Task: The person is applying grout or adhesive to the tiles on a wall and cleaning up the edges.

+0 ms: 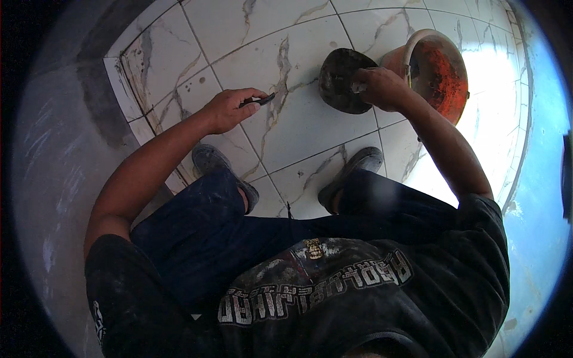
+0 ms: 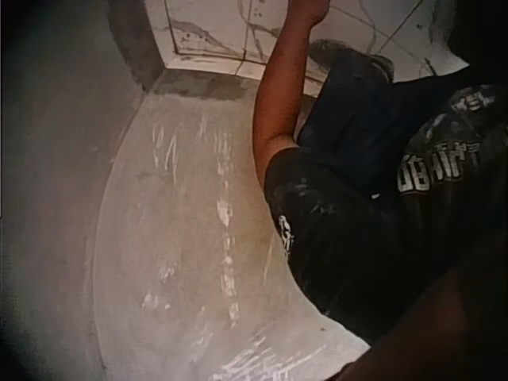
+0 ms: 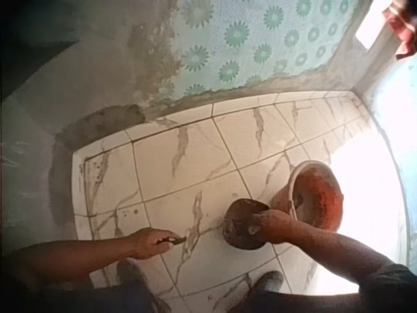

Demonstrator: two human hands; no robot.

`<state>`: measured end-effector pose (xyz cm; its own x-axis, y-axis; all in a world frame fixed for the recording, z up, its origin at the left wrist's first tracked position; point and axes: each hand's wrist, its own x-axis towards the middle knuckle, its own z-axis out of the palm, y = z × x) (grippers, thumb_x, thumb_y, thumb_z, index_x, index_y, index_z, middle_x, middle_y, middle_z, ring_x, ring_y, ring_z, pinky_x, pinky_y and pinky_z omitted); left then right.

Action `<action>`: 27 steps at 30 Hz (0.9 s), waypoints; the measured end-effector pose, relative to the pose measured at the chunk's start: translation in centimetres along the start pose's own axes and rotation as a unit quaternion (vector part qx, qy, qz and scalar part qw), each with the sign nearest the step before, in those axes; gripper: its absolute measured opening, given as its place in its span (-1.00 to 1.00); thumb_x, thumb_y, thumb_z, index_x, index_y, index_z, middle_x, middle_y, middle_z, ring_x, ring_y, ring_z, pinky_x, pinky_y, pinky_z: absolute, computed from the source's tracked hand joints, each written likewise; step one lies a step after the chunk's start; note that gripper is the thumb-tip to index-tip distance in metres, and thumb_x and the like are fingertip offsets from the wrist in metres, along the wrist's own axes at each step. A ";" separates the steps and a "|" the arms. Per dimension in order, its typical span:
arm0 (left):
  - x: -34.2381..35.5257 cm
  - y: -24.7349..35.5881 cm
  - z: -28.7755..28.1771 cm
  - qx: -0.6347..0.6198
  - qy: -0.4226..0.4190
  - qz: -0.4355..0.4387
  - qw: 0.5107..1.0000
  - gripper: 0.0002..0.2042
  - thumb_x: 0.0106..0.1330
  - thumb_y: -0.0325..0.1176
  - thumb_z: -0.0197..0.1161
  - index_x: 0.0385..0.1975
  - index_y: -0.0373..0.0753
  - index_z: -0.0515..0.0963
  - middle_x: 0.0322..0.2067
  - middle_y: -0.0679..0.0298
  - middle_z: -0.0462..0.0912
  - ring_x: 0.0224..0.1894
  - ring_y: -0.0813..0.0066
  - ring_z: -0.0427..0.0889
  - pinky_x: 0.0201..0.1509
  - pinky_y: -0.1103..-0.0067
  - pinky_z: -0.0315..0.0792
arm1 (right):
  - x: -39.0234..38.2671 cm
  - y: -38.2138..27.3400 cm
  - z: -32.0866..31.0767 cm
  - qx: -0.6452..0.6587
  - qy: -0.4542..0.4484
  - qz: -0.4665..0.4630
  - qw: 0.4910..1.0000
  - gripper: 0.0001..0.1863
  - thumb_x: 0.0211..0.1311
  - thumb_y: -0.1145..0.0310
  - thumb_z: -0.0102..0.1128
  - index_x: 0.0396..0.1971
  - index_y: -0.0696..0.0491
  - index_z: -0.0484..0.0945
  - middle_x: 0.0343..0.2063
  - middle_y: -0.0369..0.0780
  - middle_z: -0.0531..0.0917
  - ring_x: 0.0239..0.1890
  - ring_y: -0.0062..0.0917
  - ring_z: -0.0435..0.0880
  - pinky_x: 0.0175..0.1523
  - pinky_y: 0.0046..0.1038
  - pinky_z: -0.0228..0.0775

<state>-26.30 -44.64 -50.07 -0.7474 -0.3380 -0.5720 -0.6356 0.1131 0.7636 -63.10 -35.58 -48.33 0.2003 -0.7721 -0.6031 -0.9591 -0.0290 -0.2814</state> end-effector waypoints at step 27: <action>0.8 -1.9 1.0 0.013 0.019 0.027 0.999 -0.64 0.37 -0.18 0.11 0.12 -0.13 0.48 -0.36 0.17 0.61 -0.29 0.32 0.55 -0.10 0.42 0.42 | -1.9 0.7 -2.9 0.075 -0.013 -0.028 0.997 -0.59 0.00 0.42 0.25 -0.05 0.06 0.58 -0.30 -0.03 0.69 -0.20 -0.16 0.70 -0.03 -0.23 0.51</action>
<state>-25.88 -44.17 -52.29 -0.7734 -0.3655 -0.5179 -0.5995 0.1562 0.7850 -64.77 -35.97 -45.19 0.2599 -0.7549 -0.6022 -0.9058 0.0254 -0.4229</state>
